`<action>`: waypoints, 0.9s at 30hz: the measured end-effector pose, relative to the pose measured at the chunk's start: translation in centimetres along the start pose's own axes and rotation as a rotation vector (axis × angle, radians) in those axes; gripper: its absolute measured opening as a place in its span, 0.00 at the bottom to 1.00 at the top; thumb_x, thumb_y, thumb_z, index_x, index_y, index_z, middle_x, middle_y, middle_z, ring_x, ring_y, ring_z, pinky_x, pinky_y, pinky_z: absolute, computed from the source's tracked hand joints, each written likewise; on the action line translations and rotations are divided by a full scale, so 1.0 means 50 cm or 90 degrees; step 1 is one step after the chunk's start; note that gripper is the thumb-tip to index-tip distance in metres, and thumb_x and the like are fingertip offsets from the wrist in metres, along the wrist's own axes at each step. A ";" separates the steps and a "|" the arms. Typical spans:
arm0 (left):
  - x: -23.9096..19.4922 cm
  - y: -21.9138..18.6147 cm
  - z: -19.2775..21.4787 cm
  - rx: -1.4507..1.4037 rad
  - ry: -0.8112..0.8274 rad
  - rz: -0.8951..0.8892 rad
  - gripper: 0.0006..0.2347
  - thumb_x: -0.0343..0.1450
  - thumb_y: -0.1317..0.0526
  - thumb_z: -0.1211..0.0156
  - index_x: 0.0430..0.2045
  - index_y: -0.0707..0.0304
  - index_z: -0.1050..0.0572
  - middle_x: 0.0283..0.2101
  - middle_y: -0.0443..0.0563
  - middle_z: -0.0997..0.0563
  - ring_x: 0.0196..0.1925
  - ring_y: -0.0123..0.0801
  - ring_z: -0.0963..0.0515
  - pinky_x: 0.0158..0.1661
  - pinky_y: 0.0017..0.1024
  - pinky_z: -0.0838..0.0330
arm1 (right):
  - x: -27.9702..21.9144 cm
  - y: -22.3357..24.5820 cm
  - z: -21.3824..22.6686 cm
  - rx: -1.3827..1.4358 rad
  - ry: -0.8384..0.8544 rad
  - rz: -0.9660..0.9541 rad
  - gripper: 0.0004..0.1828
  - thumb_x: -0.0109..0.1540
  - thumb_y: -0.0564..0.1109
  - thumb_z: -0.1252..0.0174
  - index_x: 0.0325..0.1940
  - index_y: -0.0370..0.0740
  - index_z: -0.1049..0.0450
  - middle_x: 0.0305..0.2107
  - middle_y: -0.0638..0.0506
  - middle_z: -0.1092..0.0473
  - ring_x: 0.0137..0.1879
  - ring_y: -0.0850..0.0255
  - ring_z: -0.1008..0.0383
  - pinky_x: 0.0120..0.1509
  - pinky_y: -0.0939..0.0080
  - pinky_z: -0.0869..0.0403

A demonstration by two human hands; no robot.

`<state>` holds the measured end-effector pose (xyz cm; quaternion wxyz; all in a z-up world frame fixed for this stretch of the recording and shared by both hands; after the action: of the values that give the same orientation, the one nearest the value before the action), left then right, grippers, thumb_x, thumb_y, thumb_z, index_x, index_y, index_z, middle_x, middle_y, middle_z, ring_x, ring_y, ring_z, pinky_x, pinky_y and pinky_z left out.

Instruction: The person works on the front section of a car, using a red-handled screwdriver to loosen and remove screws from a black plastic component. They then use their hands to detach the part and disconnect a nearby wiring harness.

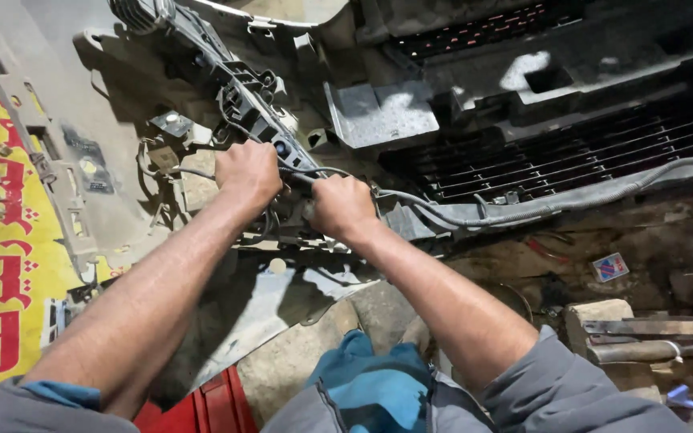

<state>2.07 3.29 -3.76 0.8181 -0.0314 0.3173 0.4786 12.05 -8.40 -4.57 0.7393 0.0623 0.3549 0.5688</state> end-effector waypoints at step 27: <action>-0.041 0.011 0.056 -0.074 -0.074 0.006 0.14 0.67 0.64 0.43 0.42 0.70 0.16 0.44 0.66 0.14 0.51 0.60 0.16 0.49 0.54 0.24 | -0.064 -0.044 -0.029 0.096 -0.109 0.010 0.15 0.59 0.53 0.46 0.33 0.43 0.20 0.28 0.36 0.23 0.42 0.33 0.20 0.48 0.35 0.22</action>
<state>2.30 3.02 -0.24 0.8296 -0.0496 0.2409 0.5013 12.65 -12.42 -5.29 0.7557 0.1690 0.3319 0.5388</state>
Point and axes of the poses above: each hand's wrist, its own x-axis towards the middle knuckle, its own z-axis out of the back of the hand, y = z × x, the point moved 1 cm from there along x, towards the middle knuckle
